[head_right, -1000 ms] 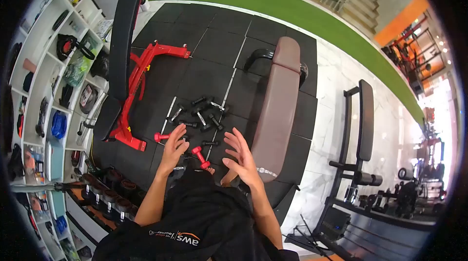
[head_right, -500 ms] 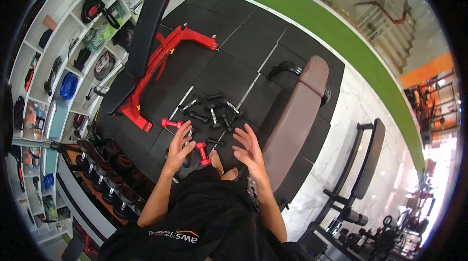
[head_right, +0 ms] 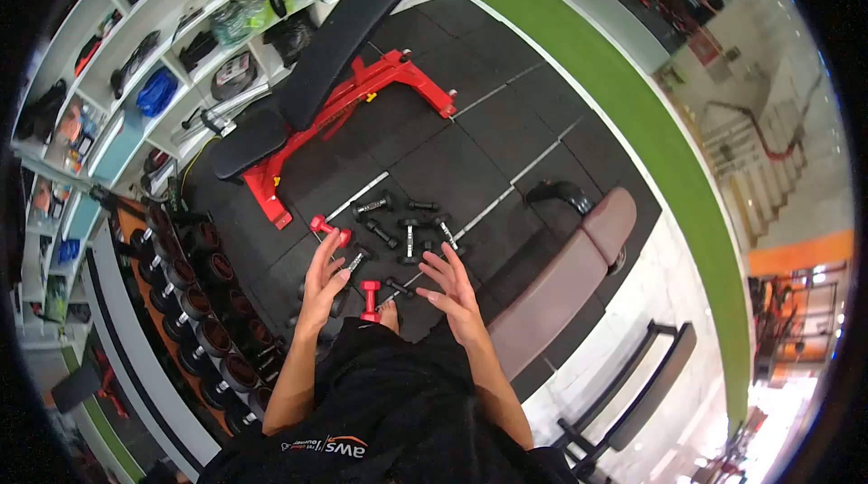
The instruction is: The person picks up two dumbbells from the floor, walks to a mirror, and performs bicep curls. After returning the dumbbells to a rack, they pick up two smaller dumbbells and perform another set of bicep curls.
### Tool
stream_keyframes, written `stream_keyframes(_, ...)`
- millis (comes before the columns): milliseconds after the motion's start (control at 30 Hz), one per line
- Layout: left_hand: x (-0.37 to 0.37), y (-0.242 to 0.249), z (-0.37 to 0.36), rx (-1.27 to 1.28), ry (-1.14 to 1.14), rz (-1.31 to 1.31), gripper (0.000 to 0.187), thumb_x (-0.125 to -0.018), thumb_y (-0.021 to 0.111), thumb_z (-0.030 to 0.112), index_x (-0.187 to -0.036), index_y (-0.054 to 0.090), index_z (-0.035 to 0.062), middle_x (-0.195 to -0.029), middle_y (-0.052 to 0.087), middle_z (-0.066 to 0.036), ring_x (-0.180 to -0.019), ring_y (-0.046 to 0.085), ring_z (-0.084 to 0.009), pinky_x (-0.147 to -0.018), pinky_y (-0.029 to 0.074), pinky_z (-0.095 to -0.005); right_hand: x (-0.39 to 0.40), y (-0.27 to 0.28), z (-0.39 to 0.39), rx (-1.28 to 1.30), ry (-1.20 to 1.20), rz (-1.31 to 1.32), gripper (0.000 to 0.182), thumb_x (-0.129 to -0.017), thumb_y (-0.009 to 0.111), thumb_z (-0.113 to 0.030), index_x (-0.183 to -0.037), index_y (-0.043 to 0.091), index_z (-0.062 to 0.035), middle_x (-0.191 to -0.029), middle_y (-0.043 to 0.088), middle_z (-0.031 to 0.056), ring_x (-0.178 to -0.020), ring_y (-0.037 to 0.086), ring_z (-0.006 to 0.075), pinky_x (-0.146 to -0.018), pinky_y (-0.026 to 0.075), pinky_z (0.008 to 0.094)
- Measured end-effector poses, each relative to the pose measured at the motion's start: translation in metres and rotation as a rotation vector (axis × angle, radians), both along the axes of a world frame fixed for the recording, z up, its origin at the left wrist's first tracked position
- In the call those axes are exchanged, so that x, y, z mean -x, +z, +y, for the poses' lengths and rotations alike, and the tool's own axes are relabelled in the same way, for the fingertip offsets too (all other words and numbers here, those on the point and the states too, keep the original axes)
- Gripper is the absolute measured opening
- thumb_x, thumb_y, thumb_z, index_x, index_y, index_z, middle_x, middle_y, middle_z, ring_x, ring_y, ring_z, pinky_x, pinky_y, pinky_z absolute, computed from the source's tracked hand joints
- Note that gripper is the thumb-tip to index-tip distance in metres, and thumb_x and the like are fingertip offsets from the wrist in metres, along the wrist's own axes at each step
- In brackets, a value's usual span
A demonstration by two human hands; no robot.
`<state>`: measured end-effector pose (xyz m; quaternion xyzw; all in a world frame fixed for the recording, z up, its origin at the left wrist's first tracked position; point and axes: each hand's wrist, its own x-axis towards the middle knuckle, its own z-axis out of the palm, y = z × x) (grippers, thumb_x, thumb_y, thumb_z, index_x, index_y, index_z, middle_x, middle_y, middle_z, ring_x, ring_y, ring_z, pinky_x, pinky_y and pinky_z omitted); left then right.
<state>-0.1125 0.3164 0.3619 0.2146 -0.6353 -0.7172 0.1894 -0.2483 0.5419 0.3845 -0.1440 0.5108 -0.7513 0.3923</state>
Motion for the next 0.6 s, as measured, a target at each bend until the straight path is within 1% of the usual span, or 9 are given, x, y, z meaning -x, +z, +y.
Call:
stream_keyframes(167, 0.016, -0.009, 0.016, -0.023, 0.121, -0.006, 0.073, -0.089, 0.066, 0.015, -0.153, 0.033, 0.0047, -0.157, 0.034, -0.017, -0.147, 0.031, -0.0294, -0.113, 0.033, -0.0462, 0.048, -0.011, -0.003, -0.008, 0.103, -0.025, 0.088, -0.084, 0.063, -0.013, -0.159, 0.016, -0.0096, -0.154, 0.032, 0.0240, -0.142, 0.036, 0.0368, -0.106, 0.042, 0.0544)
stream_keyframes(267, 0.040, -0.011, 0.032, -0.033, 0.209, -0.014, 0.073, -0.089, 0.066, 0.016, -0.153, 0.034, 0.0054, -0.157, 0.034, -0.017, -0.147, 0.031, -0.0301, -0.113, 0.033, -0.0464, 0.088, -0.012, 0.001, 0.002, 0.172, -0.026, 0.088, -0.084, 0.062, -0.013, -0.159, 0.016, -0.0093, -0.154, 0.033, 0.0243, -0.142, 0.036, 0.0363, -0.106, 0.042, 0.0540)
stream_keyframes(467, 0.106, -0.007, 0.089, 0.003, 0.318, -0.049, 0.074, -0.089, 0.067, 0.019, -0.154, 0.033, 0.0071, -0.157, 0.035, -0.018, -0.146, 0.031, -0.0304, -0.113, 0.033, -0.0465, 0.185, -0.012, 0.033, 0.035, 0.280, -0.036, 0.087, -0.084, 0.061, -0.014, -0.158, 0.017, -0.0088, -0.153, 0.035, 0.0235, -0.141, 0.037, 0.0363, -0.107, 0.042, 0.0536)
stream_keyframes(600, 0.138, 0.004, 0.131, 0.004, 0.433, -0.081, 0.074, -0.089, 0.068, 0.021, -0.153, 0.034, 0.0075, -0.156, 0.035, -0.018, -0.146, 0.032, -0.0302, -0.113, 0.033, -0.0461, 0.243, -0.006, 0.047, 0.069, 0.353, -0.096, 0.085, -0.086, 0.064, -0.015, -0.158, 0.018, -0.0066, -0.153, 0.035, 0.0232, -0.141, 0.038, 0.0358, -0.106, 0.044, 0.0506)
